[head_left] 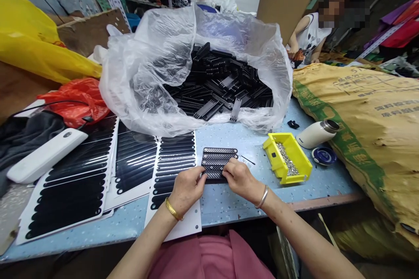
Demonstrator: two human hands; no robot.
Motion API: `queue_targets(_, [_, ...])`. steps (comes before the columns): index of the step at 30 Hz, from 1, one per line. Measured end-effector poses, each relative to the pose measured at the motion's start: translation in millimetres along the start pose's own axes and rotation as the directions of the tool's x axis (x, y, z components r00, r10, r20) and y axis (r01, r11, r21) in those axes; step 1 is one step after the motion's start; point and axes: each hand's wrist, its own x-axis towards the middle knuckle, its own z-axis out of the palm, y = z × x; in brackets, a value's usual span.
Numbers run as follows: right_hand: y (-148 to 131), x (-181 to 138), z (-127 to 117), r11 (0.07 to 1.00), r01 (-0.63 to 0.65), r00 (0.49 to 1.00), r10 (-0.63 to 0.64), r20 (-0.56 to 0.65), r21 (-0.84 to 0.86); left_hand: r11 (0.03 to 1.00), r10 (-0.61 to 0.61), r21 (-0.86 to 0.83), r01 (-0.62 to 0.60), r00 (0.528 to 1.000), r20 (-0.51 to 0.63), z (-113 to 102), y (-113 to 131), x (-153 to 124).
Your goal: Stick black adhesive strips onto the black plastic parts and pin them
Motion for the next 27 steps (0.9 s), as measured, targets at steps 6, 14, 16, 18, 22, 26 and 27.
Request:
queue_targets(6, [-2,-4,8,0.990,-0.047,0.999,0.049,-0.008,0.131,1.000,-0.001,-0.006,0.001,1.000,0.008,0,0,-2])
queue_targets(14, [3,-5,-4,0.941,-0.125,0.989,0.144,-0.040,0.315,0.999,-0.023,-0.023,0.023,0.999,-0.029,1,-3,-1])
queue_targets(16, [7,-5,-10,0.939,-0.172,0.971,0.213,-0.109,0.298,0.999,-0.039,-0.027,0.038,0.998,-0.048,1,-5,2])
queue_targets(18, [11,-2,-13,0.922,-0.274,0.938,0.319,-0.137,0.272,0.998,-0.050,-0.029,0.048,0.996,-0.076,0,-6,4])
queue_targets(22, [12,10,-13,0.878,-0.416,0.902,0.432,-0.016,0.238,0.998,-0.047,-0.057,0.040,0.993,-0.111,-1,-7,8])
queue_targets(26, [6,25,-10,0.895,-0.431,0.901,0.421,0.104,0.112,0.995,-0.068,-0.075,0.060,0.993,-0.101,-1,-8,9])
queue_targets(27, [5,28,-9,0.899,-0.430,0.899,0.419,0.125,0.082,0.994,-0.077,-0.080,0.069,0.992,-0.096,-1,-8,9])
